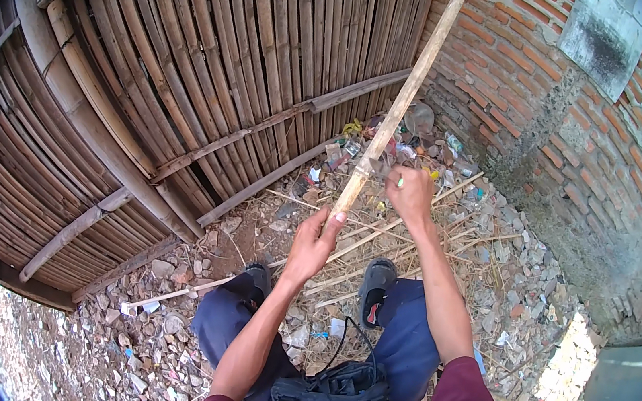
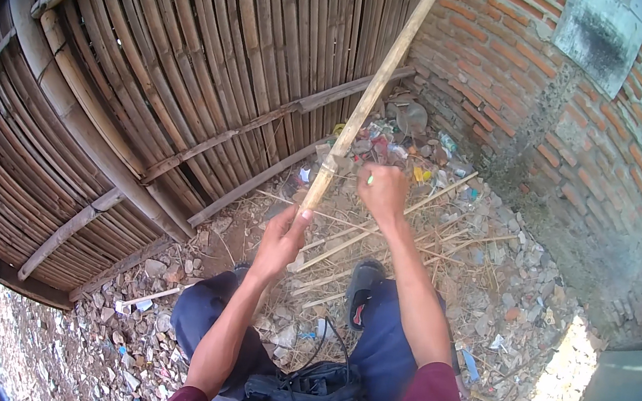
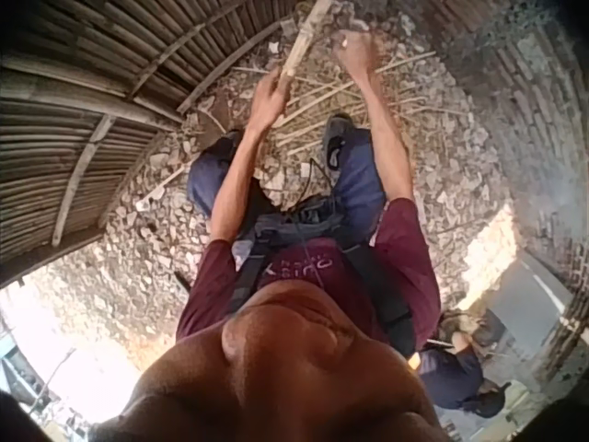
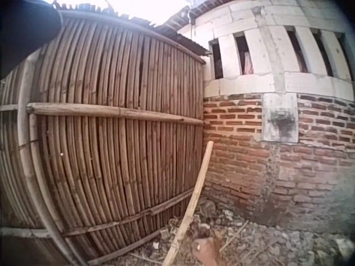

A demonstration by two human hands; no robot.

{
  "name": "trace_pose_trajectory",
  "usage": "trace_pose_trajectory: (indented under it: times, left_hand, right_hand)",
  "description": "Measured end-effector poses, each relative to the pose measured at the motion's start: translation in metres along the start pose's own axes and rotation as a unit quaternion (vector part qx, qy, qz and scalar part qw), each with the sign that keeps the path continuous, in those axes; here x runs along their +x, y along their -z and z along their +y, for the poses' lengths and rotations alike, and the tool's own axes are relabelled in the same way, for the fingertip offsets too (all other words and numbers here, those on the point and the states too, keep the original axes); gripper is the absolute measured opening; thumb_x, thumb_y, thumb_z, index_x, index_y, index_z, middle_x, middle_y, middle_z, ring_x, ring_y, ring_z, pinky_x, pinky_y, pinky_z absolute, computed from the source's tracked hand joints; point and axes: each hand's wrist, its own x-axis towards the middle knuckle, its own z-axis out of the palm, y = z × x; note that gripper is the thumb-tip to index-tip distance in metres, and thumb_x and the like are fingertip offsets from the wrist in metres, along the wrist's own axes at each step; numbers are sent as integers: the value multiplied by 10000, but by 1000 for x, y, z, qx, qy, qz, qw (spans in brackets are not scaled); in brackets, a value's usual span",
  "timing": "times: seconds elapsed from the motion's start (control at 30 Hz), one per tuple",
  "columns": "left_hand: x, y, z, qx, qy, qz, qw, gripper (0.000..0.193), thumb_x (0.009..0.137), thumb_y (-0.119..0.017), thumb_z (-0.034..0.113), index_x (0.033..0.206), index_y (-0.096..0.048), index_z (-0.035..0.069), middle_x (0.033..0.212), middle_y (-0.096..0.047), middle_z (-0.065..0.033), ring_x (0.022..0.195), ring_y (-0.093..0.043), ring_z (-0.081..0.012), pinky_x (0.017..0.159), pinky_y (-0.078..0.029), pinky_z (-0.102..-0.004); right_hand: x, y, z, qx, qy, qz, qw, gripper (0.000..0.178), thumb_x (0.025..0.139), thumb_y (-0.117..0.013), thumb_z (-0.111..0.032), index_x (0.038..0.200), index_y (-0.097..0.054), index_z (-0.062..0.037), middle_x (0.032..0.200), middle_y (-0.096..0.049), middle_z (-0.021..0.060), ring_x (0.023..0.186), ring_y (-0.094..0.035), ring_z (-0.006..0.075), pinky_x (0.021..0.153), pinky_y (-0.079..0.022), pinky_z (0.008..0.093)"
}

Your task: The person uses a large blade to split and shave thin strips of bamboo, then switches to a small knife to whittle and smooth the surface of a thicker bamboo pole.

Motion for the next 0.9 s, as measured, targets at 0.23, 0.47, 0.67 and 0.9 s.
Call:
trace_pose_trajectory:
  times: [0.23, 0.47, 0.67, 0.9]
  left_hand:
    - [7, 3, -31, -74, 15, -29, 997, 445, 1120, -518, 480, 933, -592, 84, 655, -394, 89, 536, -348, -35, 469, -267, -264]
    - [3, -5, -22, 38, -54, 37, 997, 528, 1112, -539, 434, 865, -526, -32, 688, -447, -133, 686, -391, -209, 645, -392, -427]
    - [-3, -9, -9, 88, -51, 55, 993, 524, 1105, -540, 441, 907, -568, -43, 701, -563, -220, 648, -502, -318, 683, -441, -481]
    - [-8, -17, -2, 104, -65, 78, 989, 522, 1104, -527, 448, 960, -588, -50, 723, -611, -280, 692, -596, -467, 725, -469, -535]
  right_hand:
    - [-15, -12, -26, 14, 79, -87, 993, 68, 741, -744, -99, 789, -790, -110, 675, -702, 169, 652, -715, 384, 634, -579, 488]
    - [-16, -7, -35, -8, 97, -102, 990, 150, 696, -774, -95, 837, -825, -101, 696, -727, 181, 661, -744, 354, 656, -610, 455]
    - [-15, -4, -33, -30, 95, -130, 986, 144, 697, -776, -94, 832, -822, -79, 701, -727, 194, 670, -746, 372, 676, -616, 465]
    - [-18, 2, -32, -33, 57, -139, 988, 144, 688, -787, -93, 828, -811, -69, 731, -726, 221, 720, -748, 405, 698, -614, 497]
